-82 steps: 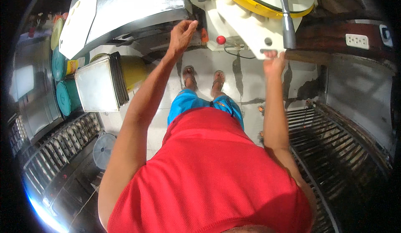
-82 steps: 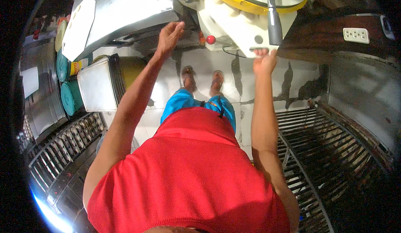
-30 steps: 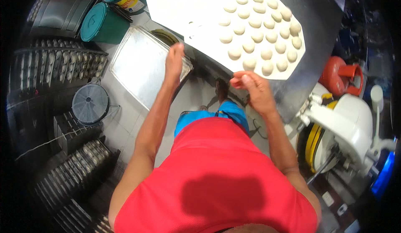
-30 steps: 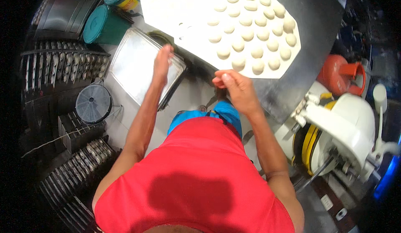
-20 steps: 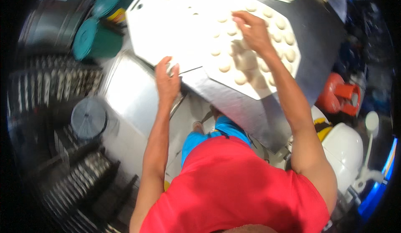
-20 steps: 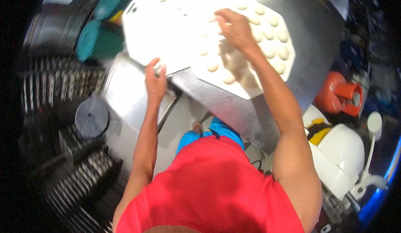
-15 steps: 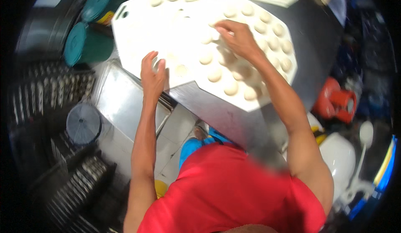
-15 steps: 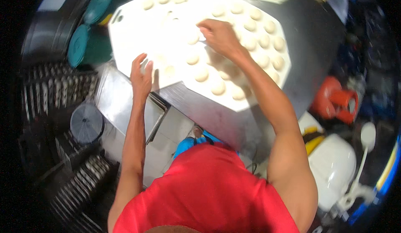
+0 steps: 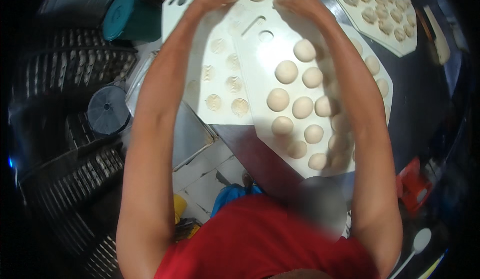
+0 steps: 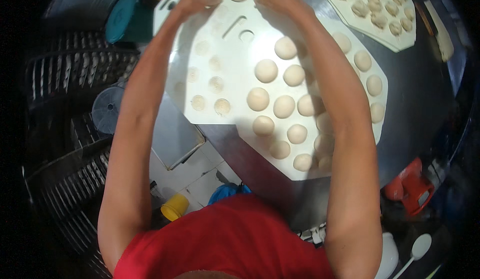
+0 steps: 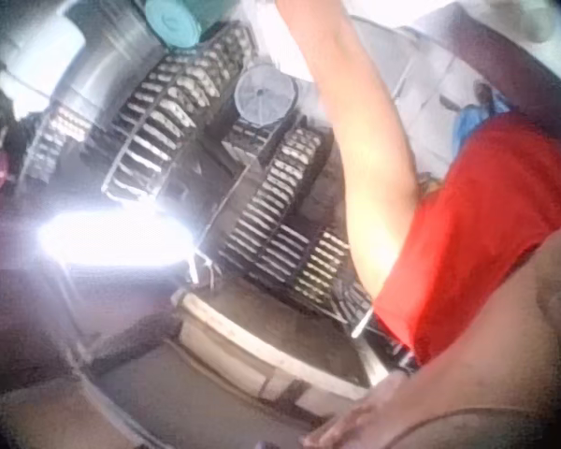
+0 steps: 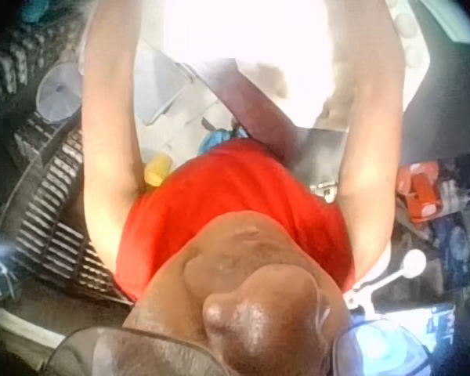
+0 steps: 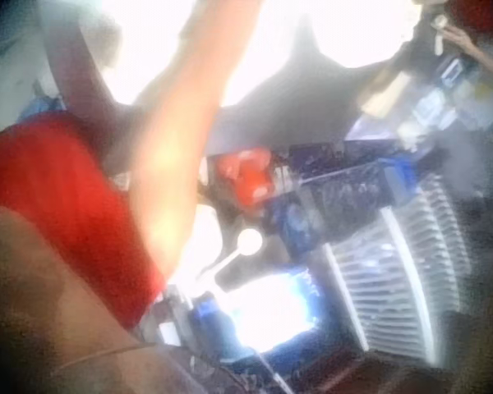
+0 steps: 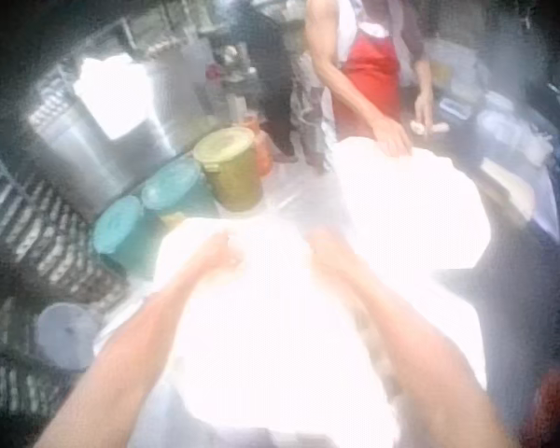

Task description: The person places dough balls onto a metal tray, carries a board of smaller dough pieces to a divider machine, operates the machine using a lever, and then places the resulting round dough pieces onto a tray before sliding it into a rack.

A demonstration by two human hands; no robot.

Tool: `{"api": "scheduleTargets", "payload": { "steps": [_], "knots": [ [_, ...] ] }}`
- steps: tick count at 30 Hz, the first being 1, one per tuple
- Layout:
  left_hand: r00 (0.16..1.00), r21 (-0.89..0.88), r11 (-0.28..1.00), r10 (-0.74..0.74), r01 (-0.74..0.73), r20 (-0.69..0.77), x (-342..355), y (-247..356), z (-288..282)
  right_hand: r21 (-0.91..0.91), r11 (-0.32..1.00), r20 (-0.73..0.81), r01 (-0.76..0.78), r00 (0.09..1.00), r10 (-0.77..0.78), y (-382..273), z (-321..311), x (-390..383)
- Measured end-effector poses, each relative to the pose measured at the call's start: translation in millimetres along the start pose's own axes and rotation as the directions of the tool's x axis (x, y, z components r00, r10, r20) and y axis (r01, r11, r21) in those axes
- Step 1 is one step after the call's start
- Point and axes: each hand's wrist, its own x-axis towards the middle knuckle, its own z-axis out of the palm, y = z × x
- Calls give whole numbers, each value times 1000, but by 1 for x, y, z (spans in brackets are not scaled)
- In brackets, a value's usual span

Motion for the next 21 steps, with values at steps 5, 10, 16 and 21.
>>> {"api": "scheduleTargets", "payload": {
  "steps": [5,10,16,21],
  "knots": [
    [993,-276,954,118,-115,-6,2,-11,2,582,786,-206,-211,896,393,38,-40,-30],
    [997,-669,740,73,-62,-11,18,29,34,436,875,-100,-213,954,282,88,-103,-101],
    [992,-115,986,124,-118,40,50,71,88,-232,958,124,-170,972,202,131,-110,-144],
    [983,-224,971,42,-83,-181,-13,69,38,113,933,141,-341,935,324,130,-112,-147]
  ]
}}
